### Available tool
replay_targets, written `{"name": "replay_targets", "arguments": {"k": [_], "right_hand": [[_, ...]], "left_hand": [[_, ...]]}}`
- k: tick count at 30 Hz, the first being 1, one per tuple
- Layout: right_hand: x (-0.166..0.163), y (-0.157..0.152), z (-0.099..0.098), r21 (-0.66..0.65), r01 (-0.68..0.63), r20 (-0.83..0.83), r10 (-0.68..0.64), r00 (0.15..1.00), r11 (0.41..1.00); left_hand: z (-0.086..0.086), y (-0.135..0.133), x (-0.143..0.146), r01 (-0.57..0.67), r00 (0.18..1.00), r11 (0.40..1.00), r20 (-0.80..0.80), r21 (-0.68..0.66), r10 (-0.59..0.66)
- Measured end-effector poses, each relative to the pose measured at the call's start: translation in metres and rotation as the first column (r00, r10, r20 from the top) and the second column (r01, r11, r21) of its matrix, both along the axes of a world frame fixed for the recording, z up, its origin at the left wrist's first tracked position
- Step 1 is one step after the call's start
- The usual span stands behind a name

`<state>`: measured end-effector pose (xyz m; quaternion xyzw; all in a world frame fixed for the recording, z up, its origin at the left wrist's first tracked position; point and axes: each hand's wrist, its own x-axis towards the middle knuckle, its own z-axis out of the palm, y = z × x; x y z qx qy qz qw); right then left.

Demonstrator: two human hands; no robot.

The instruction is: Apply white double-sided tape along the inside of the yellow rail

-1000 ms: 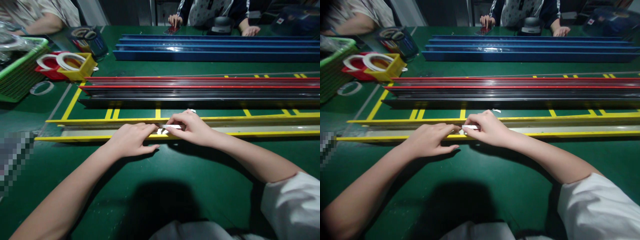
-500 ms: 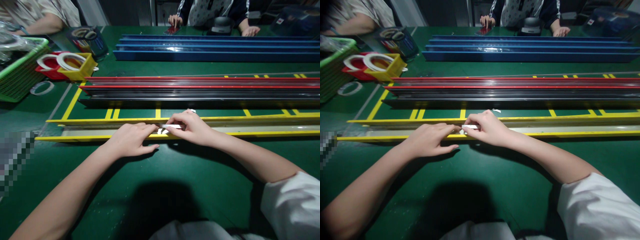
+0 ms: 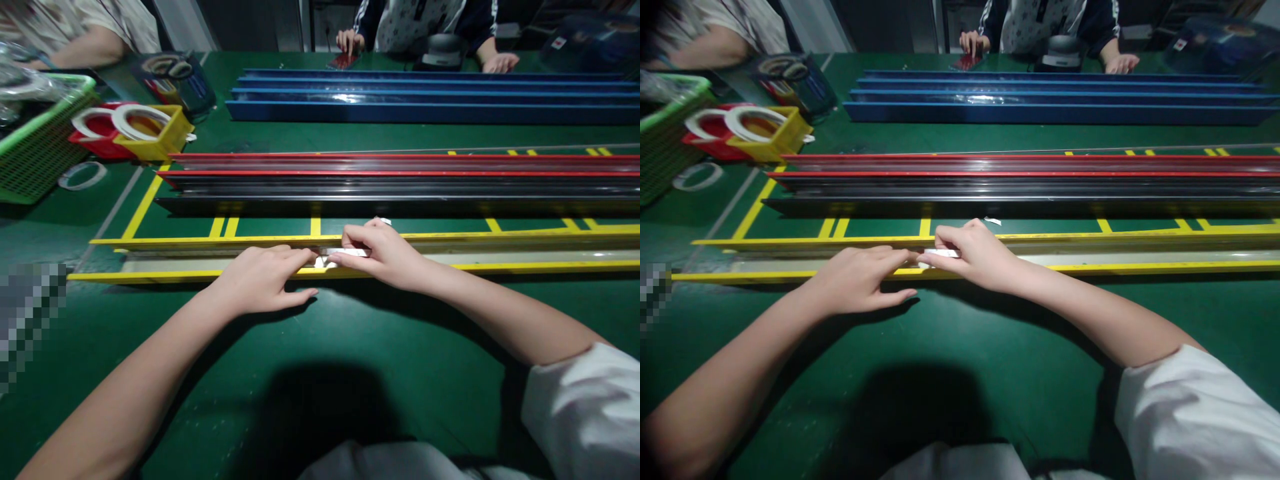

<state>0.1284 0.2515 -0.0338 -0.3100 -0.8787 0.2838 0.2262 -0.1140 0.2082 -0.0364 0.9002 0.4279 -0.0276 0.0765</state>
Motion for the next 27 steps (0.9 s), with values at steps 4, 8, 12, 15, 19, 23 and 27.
{"name": "replay_targets", "arguments": {"k": [4, 8, 12, 15, 19, 23, 27], "right_hand": [[0.0019, -0.0006, 0.0012, -0.007, -0.032, 0.011, 0.032, 0.999, 0.999], [0.0043, -0.0009, 0.003, -0.06, -0.108, -0.015, 0.107, 0.994, 0.992], [0.0038, -0.0019, 0.0049, -0.146, -0.114, -0.075, 0.104, 0.992, 0.983], [0.0029, -0.0023, 0.0048, -0.215, -0.038, -0.122, 0.012, 0.992, 0.976], [0.0025, -0.0024, 0.0043, -0.225, 0.015, -0.141, -0.048, 0.989, 0.974], [0.0027, -0.0034, 0.0046, -0.191, 0.067, -0.109, -0.089, 0.99, 0.979], [0.0032, -0.0042, 0.0036, -0.177, 0.088, -0.106, -0.108, 0.988, 0.98]], "left_hand": [[-0.001, 0.0002, -0.0001, -0.004, 1.0, 1.0, -0.009, 0.004, 0.004], [-0.0017, -0.0001, -0.0007, 0.007, 1.0, 1.0, -0.021, 0.029, -0.006], [-0.0015, 0.0, -0.0008, 0.014, 1.0, 0.999, -0.02, 0.033, -0.013], [-0.0012, 0.0, -0.0002, 0.009, 1.0, 0.999, -0.019, 0.031, -0.008], [-0.0009, -0.0004, 0.0004, -0.001, 1.0, 1.0, -0.02, 0.017, 0.002], [-0.0011, -0.0006, 0.0007, -0.016, 1.0, 1.0, -0.024, 0.001, 0.016], [-0.0018, -0.0008, 0.001, -0.019, 0.999, 1.0, -0.026, -0.011, 0.019]]}}
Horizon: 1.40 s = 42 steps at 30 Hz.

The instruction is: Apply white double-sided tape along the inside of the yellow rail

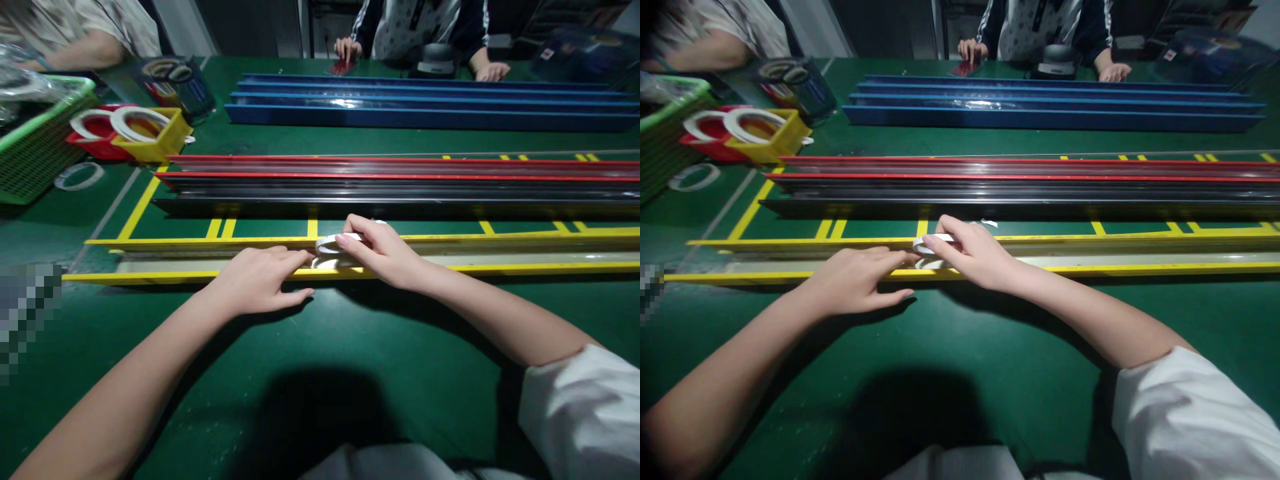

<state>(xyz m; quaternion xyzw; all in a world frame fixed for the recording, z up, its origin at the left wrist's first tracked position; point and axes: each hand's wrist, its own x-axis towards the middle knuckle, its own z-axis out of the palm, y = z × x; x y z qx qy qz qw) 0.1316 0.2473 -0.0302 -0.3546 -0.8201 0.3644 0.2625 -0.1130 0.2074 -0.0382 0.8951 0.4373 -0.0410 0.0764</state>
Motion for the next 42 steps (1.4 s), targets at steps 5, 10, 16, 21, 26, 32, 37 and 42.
{"name": "replay_targets", "arguments": {"k": [5, 10, 16, 21, 26, 32, 37, 42], "right_hand": [[0.0, 0.0, -0.001, 0.019, 0.013, -0.004, -0.013, 1.0, 1.0], [0.001, 0.0, -0.001, 0.024, 0.012, 0.0, -0.012, 1.0, 1.0], [0.0, -0.001, 0.0, 0.026, 0.016, 0.003, -0.016, 1.0, 1.0], [0.0, -0.001, 0.0, 0.021, 0.028, 0.002, -0.028, 1.0, 0.999], [0.0, -0.001, 0.0, 0.023, 0.028, -0.01, -0.028, 1.0, 0.999], [0.0, 0.0, -0.002, -0.003, 0.053, -0.034, -0.053, 0.998, 0.999], [0.0, 0.001, 0.0, -0.043, 0.071, -0.033, -0.072, 0.997, 0.997], [0.008, 0.007, 0.01, -0.093, -0.058, 0.061, 0.064, 0.996, 0.994]], "left_hand": [[0.0, -0.001, -0.001, -0.004, 1.0, 1.0, -0.009, 0.006, 0.004], [0.002, -0.001, 0.0, -0.001, 1.0, 1.0, -0.024, 0.003, 0.001], [0.0, 0.0, 0.0, -0.002, 1.0, 1.0, -0.021, 0.016, 0.002], [0.005, -0.001, 0.006, 0.019, 0.999, 0.999, -0.029, 0.034, -0.018], [0.011, 0.005, 0.023, 0.076, 0.99, 0.985, -0.126, 0.154, -0.057], [-0.006, 0.007, 0.029, 0.137, 0.991, 0.926, -0.055, 0.351, -0.126], [-0.017, 0.0, 0.026, 0.158, 0.984, 0.879, -0.001, 0.45, -0.177], [-0.017, 0.001, 0.027, 0.153, 0.985, 0.875, 0.003, 0.459, -0.174]]}}
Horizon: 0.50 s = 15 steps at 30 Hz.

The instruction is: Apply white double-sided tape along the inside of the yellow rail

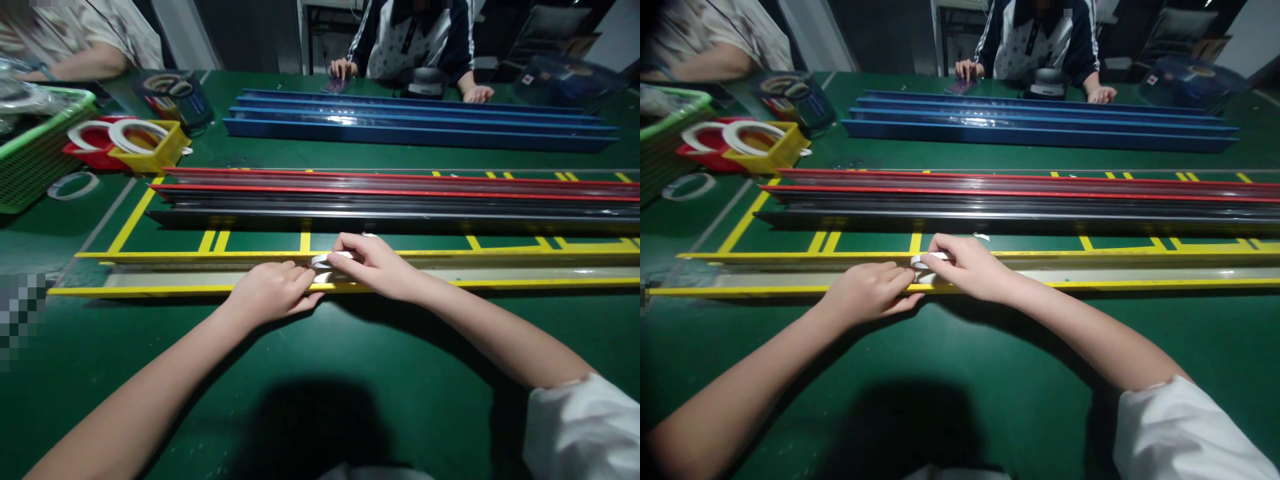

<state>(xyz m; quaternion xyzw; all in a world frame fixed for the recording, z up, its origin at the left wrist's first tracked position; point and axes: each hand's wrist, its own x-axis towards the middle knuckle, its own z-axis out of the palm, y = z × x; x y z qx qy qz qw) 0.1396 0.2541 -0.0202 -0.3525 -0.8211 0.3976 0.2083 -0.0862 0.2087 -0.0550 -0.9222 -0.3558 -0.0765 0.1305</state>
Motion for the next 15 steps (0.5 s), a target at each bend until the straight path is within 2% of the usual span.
{"name": "replay_targets", "arguments": {"k": [2, 6, 15], "right_hand": [[0.006, 0.002, 0.002, -0.007, -0.048, 0.034, 0.048, 0.998, 0.999], [0.015, 0.002, -0.001, -0.019, 0.036, 0.011, -0.036, 0.999, 0.999], [0.016, 0.0, -0.006, 0.107, 0.115, 0.027, -0.119, 0.993, 0.988]], "left_hand": [[0.001, 0.0, 0.001, -0.009, 1.0, 1.0, -0.006, -0.013, 0.009], [0.006, -0.002, 0.001, -0.05, 0.998, 0.994, -0.042, -0.097, 0.047], [0.01, -0.002, 0.001, -0.126, 0.992, 0.968, -0.05, -0.218, 0.118]]}}
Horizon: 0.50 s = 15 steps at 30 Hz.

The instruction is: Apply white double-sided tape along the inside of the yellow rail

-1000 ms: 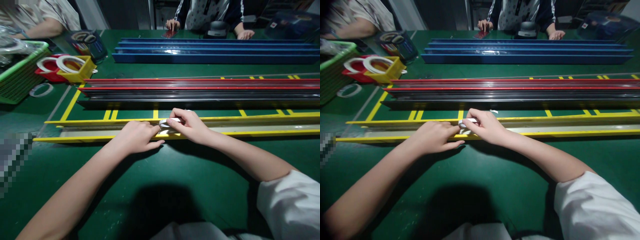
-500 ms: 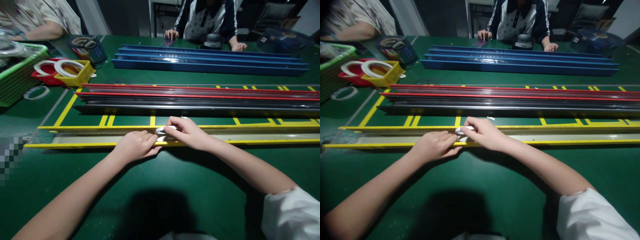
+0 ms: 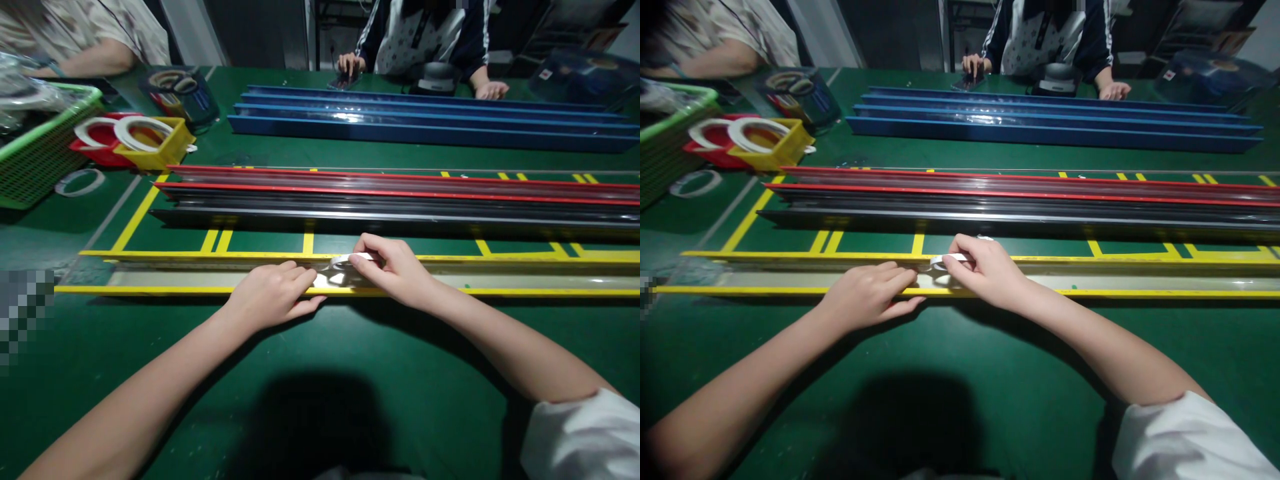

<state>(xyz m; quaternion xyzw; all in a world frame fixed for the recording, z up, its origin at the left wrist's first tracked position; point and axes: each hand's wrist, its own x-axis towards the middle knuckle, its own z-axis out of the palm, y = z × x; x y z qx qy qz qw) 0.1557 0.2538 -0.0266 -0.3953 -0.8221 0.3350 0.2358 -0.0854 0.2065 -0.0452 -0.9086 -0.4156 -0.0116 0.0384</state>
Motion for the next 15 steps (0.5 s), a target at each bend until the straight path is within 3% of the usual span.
{"name": "replay_targets", "arguments": {"k": [15], "right_hand": [[-0.0009, -0.0002, 0.0003, 0.013, -0.011, 0.029, 0.01, 1.0, 1.0]], "left_hand": [[0.0005, 0.0011, -0.0021, -0.062, 0.998, 0.993, -0.012, -0.103, 0.061]]}}
